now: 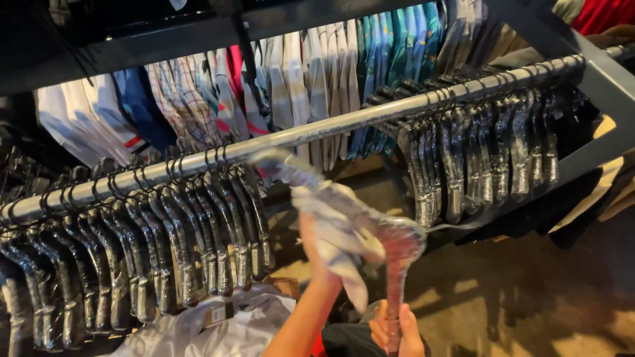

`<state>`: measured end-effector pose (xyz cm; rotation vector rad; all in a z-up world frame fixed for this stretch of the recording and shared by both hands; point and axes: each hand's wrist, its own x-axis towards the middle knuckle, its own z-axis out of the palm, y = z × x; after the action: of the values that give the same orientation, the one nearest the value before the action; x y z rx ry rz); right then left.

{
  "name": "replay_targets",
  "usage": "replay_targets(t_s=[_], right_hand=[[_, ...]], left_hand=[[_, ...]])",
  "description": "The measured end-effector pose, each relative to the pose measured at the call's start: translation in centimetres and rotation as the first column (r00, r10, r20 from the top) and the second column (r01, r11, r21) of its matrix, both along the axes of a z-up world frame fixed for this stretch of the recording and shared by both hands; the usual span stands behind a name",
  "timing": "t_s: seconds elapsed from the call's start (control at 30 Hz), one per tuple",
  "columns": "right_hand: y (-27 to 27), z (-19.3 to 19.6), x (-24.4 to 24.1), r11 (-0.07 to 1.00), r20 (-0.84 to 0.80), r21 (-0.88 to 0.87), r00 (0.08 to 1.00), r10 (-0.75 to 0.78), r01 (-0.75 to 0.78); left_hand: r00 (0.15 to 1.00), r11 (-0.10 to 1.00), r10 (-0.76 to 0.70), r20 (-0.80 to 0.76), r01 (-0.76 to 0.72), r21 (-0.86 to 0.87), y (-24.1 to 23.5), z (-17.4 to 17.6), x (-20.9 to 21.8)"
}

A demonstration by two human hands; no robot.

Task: The person wipes a metal clothing hanger with a white cloth, then hangs it on a rack. This process is repeated for several hangers, with the person removing each one, wiping it down, and placing it back on the rack.

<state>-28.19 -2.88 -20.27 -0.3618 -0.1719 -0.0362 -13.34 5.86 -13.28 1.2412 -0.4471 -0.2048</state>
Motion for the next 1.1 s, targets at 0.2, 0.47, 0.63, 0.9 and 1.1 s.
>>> replay_targets(t_s=[0.2, 0.47, 0.63, 0.9, 1.1], right_hand=[[0.6, 6.7, 2.1, 0.756, -0.606, -0.619, 0.482, -0.633, 0.215], [-13.2, 1.9, -0.9, 0.439, -0.197, -0.874, 0.676, -0.71, 0.206], [-27.5, -3.7, -6.9, 0.79, -0.549, -0.582, 0.81, -0.205, -0.195], [-16.4, 12.8, 5.5, 0.368, -0.31, -0.925, 0.739, -0.599, -0.09], [-14.5, 15.9, 13.8, 0.103, -0.164, -0.986, 0.623, -0.765, -0.133]], left_hand=[[0.959, 0.966, -0.256, -0.123, 0.258, 0.001, 4.1, 8.7, 1.8], [0.964, 0.882, 0.021, 0.265, -0.143, 0.45, 9.4, 7.7, 2.1], [0.983, 0.858, 0.087, 0.16, -0.156, 0.49, 11.5, 6.2, 0.6], [0.988, 0.866, 0.094, 0.123, -0.142, 0.479, 11.3, 6.0, 0.3], [0.991, 0.863, 0.081, 0.11, -0.125, 0.49, 11.3, 6.5, 0.4]])
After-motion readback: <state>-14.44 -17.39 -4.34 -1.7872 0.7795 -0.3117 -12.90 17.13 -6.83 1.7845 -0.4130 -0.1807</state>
